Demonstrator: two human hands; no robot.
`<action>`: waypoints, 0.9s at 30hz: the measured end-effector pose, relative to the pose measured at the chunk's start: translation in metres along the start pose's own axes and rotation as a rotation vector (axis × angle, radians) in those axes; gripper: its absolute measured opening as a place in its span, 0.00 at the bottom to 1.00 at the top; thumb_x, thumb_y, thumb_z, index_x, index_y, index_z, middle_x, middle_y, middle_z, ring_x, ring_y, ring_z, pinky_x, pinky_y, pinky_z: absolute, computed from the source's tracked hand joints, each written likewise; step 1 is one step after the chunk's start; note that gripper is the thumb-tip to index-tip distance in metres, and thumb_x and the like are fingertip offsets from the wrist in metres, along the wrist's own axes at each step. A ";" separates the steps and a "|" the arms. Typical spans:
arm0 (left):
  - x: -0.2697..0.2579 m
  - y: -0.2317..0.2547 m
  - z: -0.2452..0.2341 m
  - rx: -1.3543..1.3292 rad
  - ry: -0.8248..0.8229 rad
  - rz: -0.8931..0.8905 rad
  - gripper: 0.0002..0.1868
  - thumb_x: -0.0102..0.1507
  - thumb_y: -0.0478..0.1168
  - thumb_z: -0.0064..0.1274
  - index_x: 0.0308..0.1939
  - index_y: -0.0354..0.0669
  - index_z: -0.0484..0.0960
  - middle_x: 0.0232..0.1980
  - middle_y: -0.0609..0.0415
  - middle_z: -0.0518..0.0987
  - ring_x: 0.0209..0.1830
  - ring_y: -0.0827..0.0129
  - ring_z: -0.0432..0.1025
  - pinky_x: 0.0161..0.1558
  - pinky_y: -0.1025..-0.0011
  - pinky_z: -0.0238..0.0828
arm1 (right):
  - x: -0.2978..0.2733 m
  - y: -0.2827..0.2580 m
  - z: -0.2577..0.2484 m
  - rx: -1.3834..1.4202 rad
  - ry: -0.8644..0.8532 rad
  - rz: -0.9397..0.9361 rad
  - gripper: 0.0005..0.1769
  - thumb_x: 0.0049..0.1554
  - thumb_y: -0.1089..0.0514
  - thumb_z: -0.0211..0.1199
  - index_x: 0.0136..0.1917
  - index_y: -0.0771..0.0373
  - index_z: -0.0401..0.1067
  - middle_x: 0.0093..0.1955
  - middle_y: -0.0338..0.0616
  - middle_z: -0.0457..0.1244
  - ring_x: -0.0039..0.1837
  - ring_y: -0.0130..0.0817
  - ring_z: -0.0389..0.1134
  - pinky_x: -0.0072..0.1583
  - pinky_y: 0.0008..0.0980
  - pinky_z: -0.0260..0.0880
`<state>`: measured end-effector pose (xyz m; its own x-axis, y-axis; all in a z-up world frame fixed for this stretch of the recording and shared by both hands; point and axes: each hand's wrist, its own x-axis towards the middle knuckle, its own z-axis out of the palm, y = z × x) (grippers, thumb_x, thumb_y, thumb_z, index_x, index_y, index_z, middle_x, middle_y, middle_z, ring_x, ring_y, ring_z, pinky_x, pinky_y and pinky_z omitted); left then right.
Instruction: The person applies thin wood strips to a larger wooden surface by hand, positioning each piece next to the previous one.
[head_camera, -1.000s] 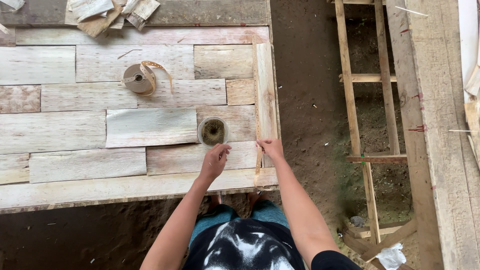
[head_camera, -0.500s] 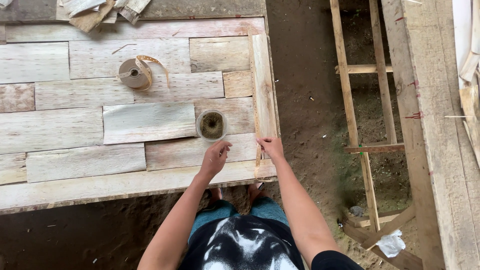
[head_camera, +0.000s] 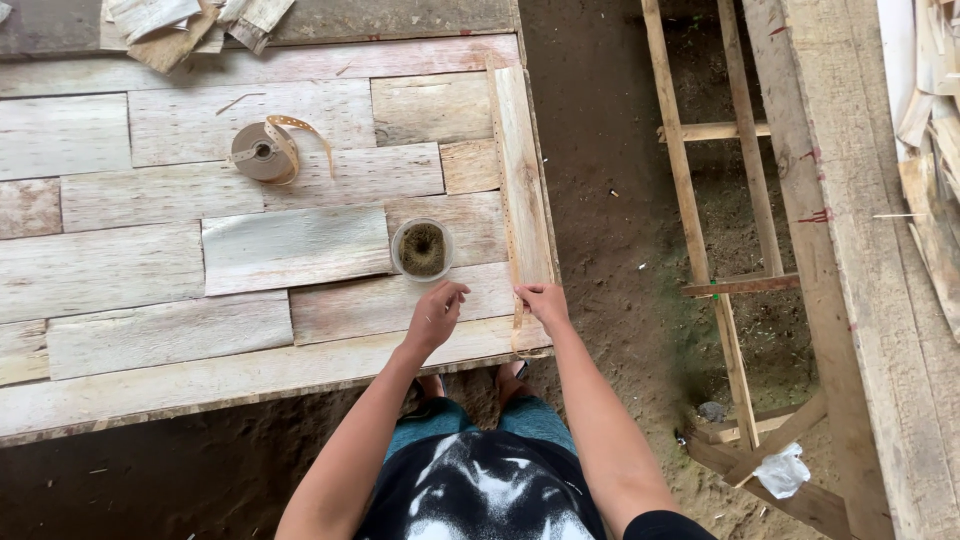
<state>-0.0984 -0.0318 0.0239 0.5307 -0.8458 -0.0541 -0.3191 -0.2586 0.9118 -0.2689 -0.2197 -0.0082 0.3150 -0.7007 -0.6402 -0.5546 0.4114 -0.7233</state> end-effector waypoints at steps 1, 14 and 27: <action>0.003 -0.003 0.007 -0.002 -0.001 0.002 0.13 0.64 0.25 0.48 0.46 0.43 0.83 0.36 0.51 0.80 0.31 0.58 0.79 0.35 0.65 0.79 | 0.001 0.005 0.000 -0.001 0.003 -0.001 0.15 0.52 0.57 0.73 0.51 0.66 0.81 0.38 0.48 0.71 0.35 0.28 0.72 0.38 0.22 0.78; 0.077 0.025 0.060 0.711 -0.342 0.074 0.33 0.66 0.31 0.40 0.77 0.47 0.62 0.79 0.55 0.58 0.78 0.57 0.56 0.72 0.53 0.60 | -0.013 0.003 -0.006 -0.170 -0.002 0.013 0.14 0.52 0.53 0.74 0.50 0.60 0.83 0.41 0.50 0.73 0.40 0.30 0.73 0.40 0.23 0.75; 0.110 0.001 0.108 0.793 -0.479 -0.026 0.39 0.69 0.31 0.32 0.83 0.43 0.39 0.87 0.51 0.36 0.86 0.59 0.32 0.81 0.49 0.35 | 0.008 0.018 -0.009 -0.189 -0.077 0.034 0.13 0.52 0.52 0.73 0.49 0.57 0.84 0.42 0.52 0.73 0.42 0.33 0.75 0.41 0.25 0.77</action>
<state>-0.1250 -0.1757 -0.0253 0.2202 -0.8922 -0.3944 -0.8496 -0.3741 0.3719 -0.2836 -0.2235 -0.0246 0.3476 -0.6385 -0.6866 -0.6984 0.3123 -0.6440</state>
